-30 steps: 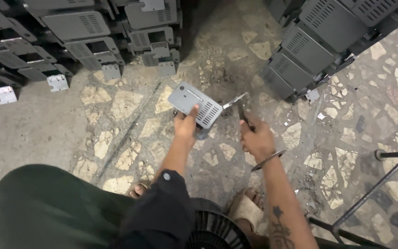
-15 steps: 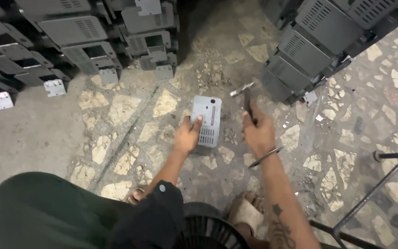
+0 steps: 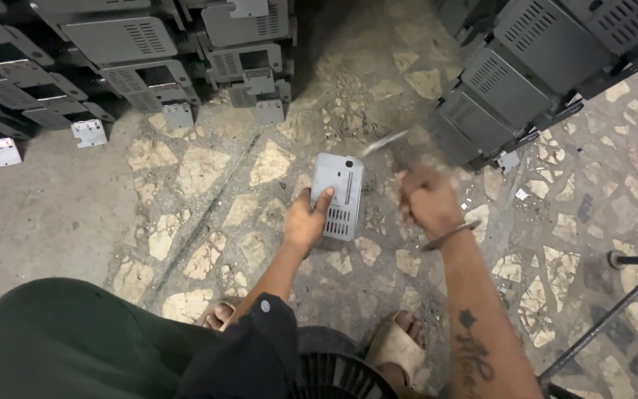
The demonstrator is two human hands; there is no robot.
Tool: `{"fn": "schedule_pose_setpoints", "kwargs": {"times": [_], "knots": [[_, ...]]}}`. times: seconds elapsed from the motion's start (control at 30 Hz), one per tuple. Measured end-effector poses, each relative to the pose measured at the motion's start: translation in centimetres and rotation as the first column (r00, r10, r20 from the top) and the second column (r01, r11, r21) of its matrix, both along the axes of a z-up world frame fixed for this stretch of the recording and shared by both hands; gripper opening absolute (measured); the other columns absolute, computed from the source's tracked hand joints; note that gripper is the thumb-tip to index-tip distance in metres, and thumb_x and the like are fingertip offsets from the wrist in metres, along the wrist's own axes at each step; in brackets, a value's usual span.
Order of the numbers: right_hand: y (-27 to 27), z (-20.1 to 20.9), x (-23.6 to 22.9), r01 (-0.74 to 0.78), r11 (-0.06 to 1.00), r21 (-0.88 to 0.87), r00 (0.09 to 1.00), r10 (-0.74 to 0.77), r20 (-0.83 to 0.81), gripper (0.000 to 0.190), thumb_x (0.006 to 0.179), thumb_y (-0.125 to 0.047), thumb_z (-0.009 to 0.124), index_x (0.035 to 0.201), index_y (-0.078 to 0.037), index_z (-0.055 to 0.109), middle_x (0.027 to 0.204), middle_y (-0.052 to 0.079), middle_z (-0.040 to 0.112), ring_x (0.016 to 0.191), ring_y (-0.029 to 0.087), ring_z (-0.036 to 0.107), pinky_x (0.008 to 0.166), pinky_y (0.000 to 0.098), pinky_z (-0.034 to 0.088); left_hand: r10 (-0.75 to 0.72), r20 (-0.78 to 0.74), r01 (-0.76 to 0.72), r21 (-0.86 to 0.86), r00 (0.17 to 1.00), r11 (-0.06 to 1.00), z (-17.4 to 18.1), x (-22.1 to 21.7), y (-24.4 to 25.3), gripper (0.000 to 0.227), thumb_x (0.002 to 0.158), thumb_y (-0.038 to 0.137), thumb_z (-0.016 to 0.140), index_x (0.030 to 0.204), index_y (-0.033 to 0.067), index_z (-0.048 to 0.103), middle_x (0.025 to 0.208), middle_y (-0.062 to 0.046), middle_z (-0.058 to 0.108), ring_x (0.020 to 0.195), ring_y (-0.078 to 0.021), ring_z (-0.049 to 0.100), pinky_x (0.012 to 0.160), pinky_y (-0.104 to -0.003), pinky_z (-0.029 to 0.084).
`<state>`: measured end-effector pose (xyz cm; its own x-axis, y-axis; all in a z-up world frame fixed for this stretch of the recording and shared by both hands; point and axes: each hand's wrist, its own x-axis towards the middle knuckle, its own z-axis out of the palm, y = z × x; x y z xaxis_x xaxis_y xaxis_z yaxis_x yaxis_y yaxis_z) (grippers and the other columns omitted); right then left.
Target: The person repeatedly picks up small gray metal parts from a stack and strikes them with a hammer while holding them in the other hand. The person then places the parts back on the stack or on the floor and repeats the process.
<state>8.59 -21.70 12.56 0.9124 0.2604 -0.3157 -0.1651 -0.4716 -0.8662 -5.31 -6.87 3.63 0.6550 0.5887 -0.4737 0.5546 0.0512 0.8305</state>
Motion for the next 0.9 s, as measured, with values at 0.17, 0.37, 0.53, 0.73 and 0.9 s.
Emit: {"fn": "schedule_pose_setpoints", "kwargs": {"times": [0.17, 0.37, 0.53, 0.73, 0.9], "knots": [[2.4, -2.6, -1.8, -0.239, 0.949, -0.206, 0.965, 0.256, 0.059, 0.029, 0.096, -0.025, 0.069, 0.123, -0.017, 0.075, 0.067, 0.012, 0.071, 0.047, 0.021, 0.065, 0.039, 0.0353, 0.050, 0.004, -0.005, -0.004, -0.002, 1.000, 1.000, 1.2, -0.2, -0.2, 0.070, 0.095, 0.064, 0.054, 0.131, 0.0043, 0.060, 0.128, -0.030, 0.065, 0.129, -0.0456, 0.056, 0.110, -0.057, 0.045], [1.6, -2.8, 0.1, 0.119, 0.970, -0.212, 0.963, -0.060, 0.263, 0.037, 0.102, -0.032, 0.063, 0.134, -0.014, 0.066, 0.070, 0.014, 0.068, 0.053, 0.023, 0.066, 0.049, 0.0384, 0.054, 0.024, -0.014, -0.024, -0.014, 1.000, 1.000, 0.5, -0.1, 0.0, 0.070, 0.095, 0.065, 0.053, 0.134, 0.0077, 0.060, 0.128, -0.029, 0.065, 0.130, -0.0442, 0.056, 0.111, -0.056, 0.045], [0.7, -1.2, -0.1, 0.025, 0.988, -0.150, 1.000, -0.022, 0.018, 0.039, 0.098, -0.024, 0.066, 0.135, -0.013, 0.065, 0.070, 0.018, 0.067, 0.049, 0.024, 0.062, 0.038, 0.0364, 0.053, 0.014, -0.015, -0.014, -0.002, 1.000, 1.000, -1.6, 0.1, 0.6, 0.066, 0.097, 0.063, 0.053, 0.131, 0.0073, 0.061, 0.125, -0.030, 0.066, 0.128, -0.0447, 0.057, 0.109, -0.056, 0.045], [1.3, -2.7, -1.7, 0.096, 0.982, -0.160, 0.995, -0.095, 0.011, 0.039, 0.102, -0.028, 0.060, 0.138, -0.012, 0.062, 0.076, 0.014, 0.070, 0.061, 0.022, 0.068, 0.049, 0.0394, 0.061, 0.030, -0.011, -0.030, 0.004, 0.999, 1.000, -2.0, 0.3, 0.4, 0.065, 0.096, 0.064, 0.053, 0.128, 0.0076, 0.062, 0.122, -0.030, 0.067, 0.126, -0.0447, 0.059, 0.108, -0.057, 0.047], [2.2, -1.0, -4.1, 0.084, 0.995, -0.046, 0.992, -0.088, -0.087, 0.045, 0.100, -0.023, 0.061, 0.141, -0.006, 0.058, 0.078, 0.015, 0.069, 0.058, 0.020, 0.063, 0.047, 0.0346, 0.059, 0.039, -0.009, -0.039, 0.007, 0.999, 0.999, -1.6, 0.2, 0.1, 0.064, 0.096, 0.063, 0.052, 0.127, 0.0080, 0.061, 0.123, -0.028, 0.068, 0.126, -0.0430, 0.060, 0.108, -0.056, 0.047]]}}
